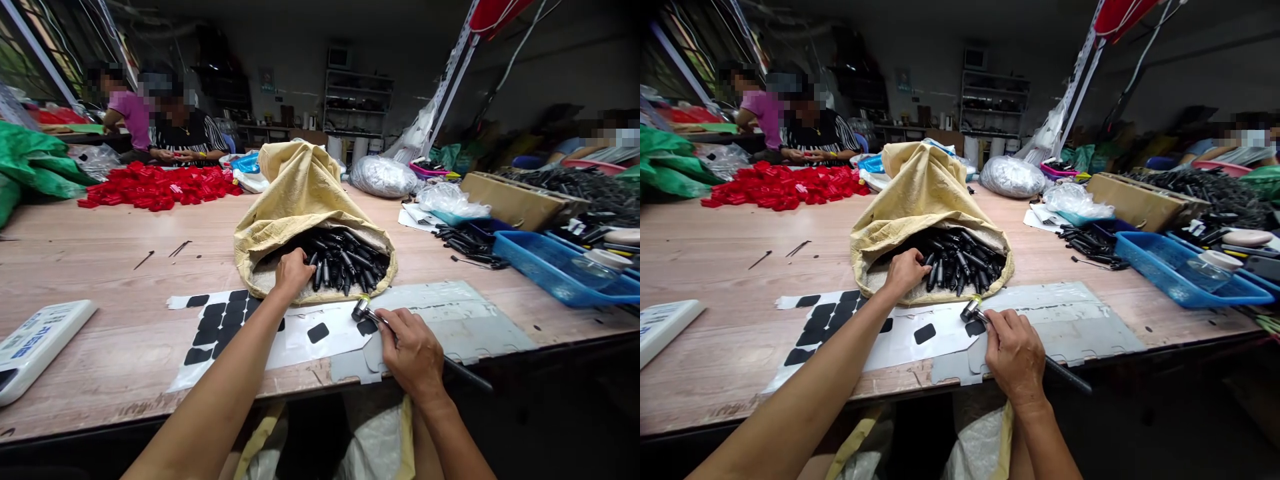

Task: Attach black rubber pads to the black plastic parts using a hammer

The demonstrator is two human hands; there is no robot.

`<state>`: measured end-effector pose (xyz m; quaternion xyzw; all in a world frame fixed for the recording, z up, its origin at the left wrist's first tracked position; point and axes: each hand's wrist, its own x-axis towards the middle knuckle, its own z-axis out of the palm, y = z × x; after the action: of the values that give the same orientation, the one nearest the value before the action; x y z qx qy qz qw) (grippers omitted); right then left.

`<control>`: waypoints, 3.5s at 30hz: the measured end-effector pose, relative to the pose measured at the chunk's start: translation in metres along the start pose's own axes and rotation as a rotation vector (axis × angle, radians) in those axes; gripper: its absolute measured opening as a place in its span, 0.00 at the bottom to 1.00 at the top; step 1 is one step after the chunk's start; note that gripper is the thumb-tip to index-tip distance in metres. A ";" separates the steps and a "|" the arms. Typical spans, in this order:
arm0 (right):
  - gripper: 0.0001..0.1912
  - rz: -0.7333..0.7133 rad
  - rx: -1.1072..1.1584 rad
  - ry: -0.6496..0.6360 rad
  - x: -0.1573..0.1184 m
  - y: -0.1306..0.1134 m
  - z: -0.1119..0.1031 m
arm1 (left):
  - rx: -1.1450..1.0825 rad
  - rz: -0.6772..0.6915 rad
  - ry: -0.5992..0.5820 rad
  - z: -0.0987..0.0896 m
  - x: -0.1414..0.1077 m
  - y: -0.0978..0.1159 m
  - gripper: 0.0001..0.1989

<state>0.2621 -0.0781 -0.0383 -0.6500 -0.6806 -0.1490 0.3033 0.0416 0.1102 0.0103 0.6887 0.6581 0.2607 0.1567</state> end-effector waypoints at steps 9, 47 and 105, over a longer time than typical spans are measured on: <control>0.12 0.023 0.001 -0.024 0.000 -0.002 -0.002 | -0.111 0.099 -0.094 -0.039 -0.050 -0.011 0.11; 0.19 -0.094 0.428 -0.039 0.005 -0.063 -0.028 | -0.335 0.460 -0.289 -0.014 -0.119 -0.025 0.08; 0.11 0.004 -0.008 -0.028 0.000 -0.010 -0.001 | -0.014 0.644 -0.700 -0.035 -0.217 -0.017 0.06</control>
<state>0.2525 -0.0803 -0.0357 -0.6547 -0.6828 -0.1420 0.2916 0.0084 -0.1069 -0.0040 0.9030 0.3170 0.0527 0.2851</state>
